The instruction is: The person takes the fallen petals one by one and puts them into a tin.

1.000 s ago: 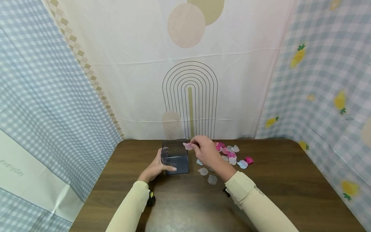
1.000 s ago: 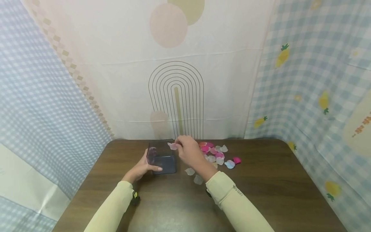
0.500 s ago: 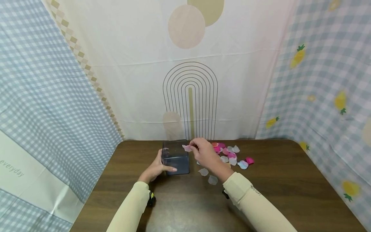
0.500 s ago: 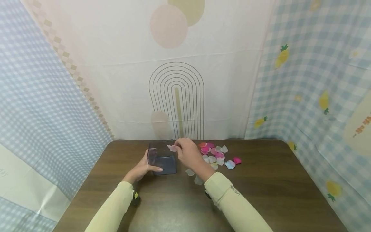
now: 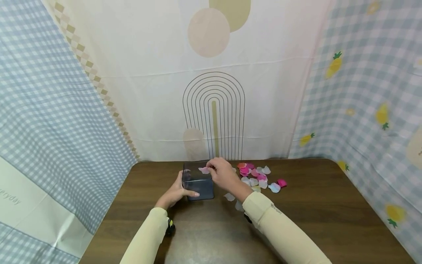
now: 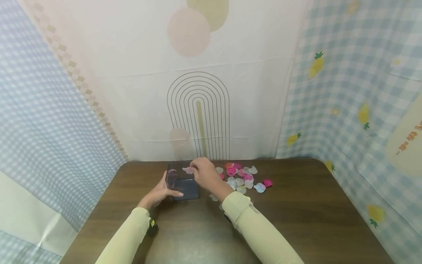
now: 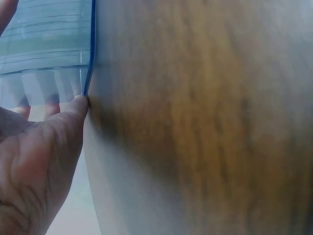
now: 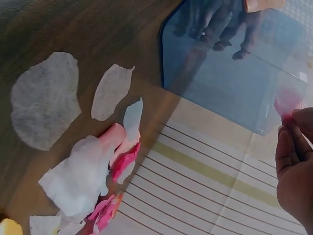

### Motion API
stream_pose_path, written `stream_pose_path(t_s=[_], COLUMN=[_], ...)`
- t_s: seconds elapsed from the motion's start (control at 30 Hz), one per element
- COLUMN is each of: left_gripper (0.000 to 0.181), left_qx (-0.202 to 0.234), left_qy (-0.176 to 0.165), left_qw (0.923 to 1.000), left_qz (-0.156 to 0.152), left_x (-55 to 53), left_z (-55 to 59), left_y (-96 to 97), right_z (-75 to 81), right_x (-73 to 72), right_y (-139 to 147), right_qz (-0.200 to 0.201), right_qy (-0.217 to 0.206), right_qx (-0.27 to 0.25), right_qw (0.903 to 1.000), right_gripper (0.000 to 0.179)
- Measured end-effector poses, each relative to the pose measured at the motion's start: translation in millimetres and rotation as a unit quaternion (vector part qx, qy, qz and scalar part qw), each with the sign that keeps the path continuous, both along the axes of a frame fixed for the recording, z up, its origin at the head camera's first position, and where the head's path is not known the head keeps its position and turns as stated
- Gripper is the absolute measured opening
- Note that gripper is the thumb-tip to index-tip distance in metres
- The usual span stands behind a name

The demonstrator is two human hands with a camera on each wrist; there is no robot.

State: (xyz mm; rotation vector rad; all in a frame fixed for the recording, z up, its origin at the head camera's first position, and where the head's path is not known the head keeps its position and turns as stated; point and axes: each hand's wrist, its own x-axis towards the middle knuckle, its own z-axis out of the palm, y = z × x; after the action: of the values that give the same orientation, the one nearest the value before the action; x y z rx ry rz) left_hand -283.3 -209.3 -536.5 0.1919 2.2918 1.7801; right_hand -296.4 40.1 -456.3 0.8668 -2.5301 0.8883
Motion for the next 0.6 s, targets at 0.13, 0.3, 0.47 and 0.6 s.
stream_pose_path(t_s=[0.13,0.3,0.47,0.6], left_gripper=[0.119,0.119,0.119,0.118], left_qx=[-0.004,0.005,0.009,0.019], left_qy=[-0.002,-0.003,-0.008,-0.009], left_qw=[1.0000,1.0000,0.9999,0.9997], left_qz=[0.000,-0.002,-0.003,-0.012], left_x=[-0.5,0.0,0.1,-0.3], left_z=[-0.2,-0.4,-0.5,0.1], left_y=[-0.4,-1.4,-2.1,-1.3], right_z=[1.3,6.8,11.2,11.1], right_x=[-5.8,-10.5,-15.2,-19.0], right_y=[-8,-17,-24,-26], right_qz=[0.005,0.013,0.001,-0.018], right_qy=[0.012,0.003,-0.037,-0.068], right_qx=[0.036,0.090,0.132,0.140], right_qw=[0.9993,0.9959,0.9905,0.9876], right_gripper=[0.009,0.010,0.012,0.013])
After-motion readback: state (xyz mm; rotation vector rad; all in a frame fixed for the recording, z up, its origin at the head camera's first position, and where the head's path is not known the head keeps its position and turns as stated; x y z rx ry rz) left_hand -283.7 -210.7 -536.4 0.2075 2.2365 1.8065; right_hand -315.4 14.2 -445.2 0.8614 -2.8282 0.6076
